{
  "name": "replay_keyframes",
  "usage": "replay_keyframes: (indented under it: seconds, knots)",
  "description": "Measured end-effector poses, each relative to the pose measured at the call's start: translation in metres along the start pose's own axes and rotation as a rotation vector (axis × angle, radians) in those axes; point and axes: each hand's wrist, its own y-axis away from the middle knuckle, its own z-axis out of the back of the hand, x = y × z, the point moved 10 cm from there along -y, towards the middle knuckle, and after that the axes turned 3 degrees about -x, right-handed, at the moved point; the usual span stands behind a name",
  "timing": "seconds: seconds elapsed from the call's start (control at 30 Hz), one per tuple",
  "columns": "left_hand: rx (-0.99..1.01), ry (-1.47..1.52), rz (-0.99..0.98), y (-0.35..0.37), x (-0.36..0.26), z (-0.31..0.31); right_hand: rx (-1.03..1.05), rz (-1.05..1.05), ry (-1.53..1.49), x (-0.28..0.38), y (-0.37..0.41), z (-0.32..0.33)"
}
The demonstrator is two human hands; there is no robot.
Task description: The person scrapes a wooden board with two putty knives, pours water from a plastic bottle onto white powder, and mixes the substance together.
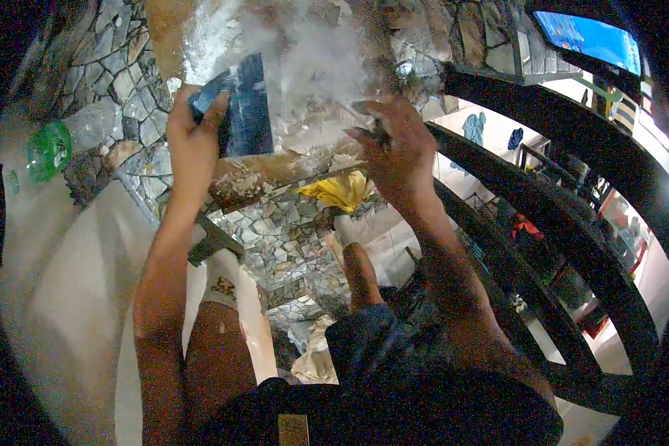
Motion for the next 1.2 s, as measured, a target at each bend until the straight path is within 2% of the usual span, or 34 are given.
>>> replay_keyframes:
  seconds: [0.03, 0.07, 0.17, 0.23, 0.3, 0.33, 0.43, 0.47, 0.57, 0.67, 0.77, 0.8, 0.9, 0.97, 1.0, 1.07, 1.1, 1.2]
  knots:
    - [-0.049, 0.062, 0.013, 0.003, 0.003, 0.006, 0.007, -0.162, 0.025, -0.009, 0.008, 0.005]
    - [-0.146, 0.145, 0.022, 0.013, 0.003, 0.011, 0.078, -0.213, -0.035, -0.008, 0.02, 0.002]
    - [-0.243, 0.146, 0.006, 0.036, 0.001, 0.008, 0.108, -0.087, -0.056, 0.03, 0.046, -0.019]
    - [-0.178, 0.24, 0.052, 0.048, -0.016, -0.003, 0.117, -0.049, -0.153, 0.057, 0.048, -0.037]
    - [-0.168, 0.249, 0.05, 0.056, -0.02, -0.01, 0.119, -0.093, -0.205, 0.065, 0.052, -0.056]
    - [-0.138, 0.353, 0.08, 0.057, -0.016, -0.016, 0.119, -0.112, -0.231, 0.067, 0.052, -0.063]
    - [-0.158, 0.298, 0.099, 0.05, -0.009, -0.01, 0.0, -0.108, -0.233, 0.06, 0.036, -0.066]
    - [-0.193, 0.301, 0.157, 0.05, -0.007, -0.009, 0.082, -0.164, -0.109, 0.05, 0.03, -0.077]
    - [-0.279, 0.339, 0.066, 0.058, -0.015, -0.01, 0.138, -0.254, -0.049, 0.017, 0.003, -0.093]
    - [-0.267, 0.424, 0.24, 0.058, 0.029, -0.007, -0.079, -0.154, 0.003, 0.007, -0.007, -0.052]
    - [-0.316, 0.657, 0.386, 0.053, 0.055, 0.004, -0.128, -0.148, 0.115, 0.009, -0.001, -0.021]
    - [-0.305, 0.59, 0.366, 0.047, 0.049, 0.014, -0.101, -0.153, 0.074, 0.005, -0.001, -0.023]
    - [-0.142, 0.571, 0.727, 0.067, 0.05, -0.003, -0.001, -0.152, 0.007, 0.003, 0.005, -0.033]
    - [-0.042, 0.603, 0.77, 0.08, 0.054, -0.016, 0.1, -0.106, 0.016, 0.02, 0.005, -0.042]
    - [-0.016, 0.571, 0.769, 0.083, 0.054, -0.019, 0.156, -0.154, -0.048, 0.024, 0.008, -0.051]
    - [0.024, 0.544, 0.836, 0.088, 0.052, -0.03, 0.132, -0.035, -0.086, 0.044, 0.017, -0.059]
    - [0.027, 0.55, 0.777, 0.086, 0.047, -0.032, 0.118, 0.029, -0.105, 0.054, 0.021, -0.063]
    - [0.039, 0.548, 0.578, 0.081, 0.03, -0.033, 0.165, 0.001, -0.128, 0.072, 0.031, -0.076]
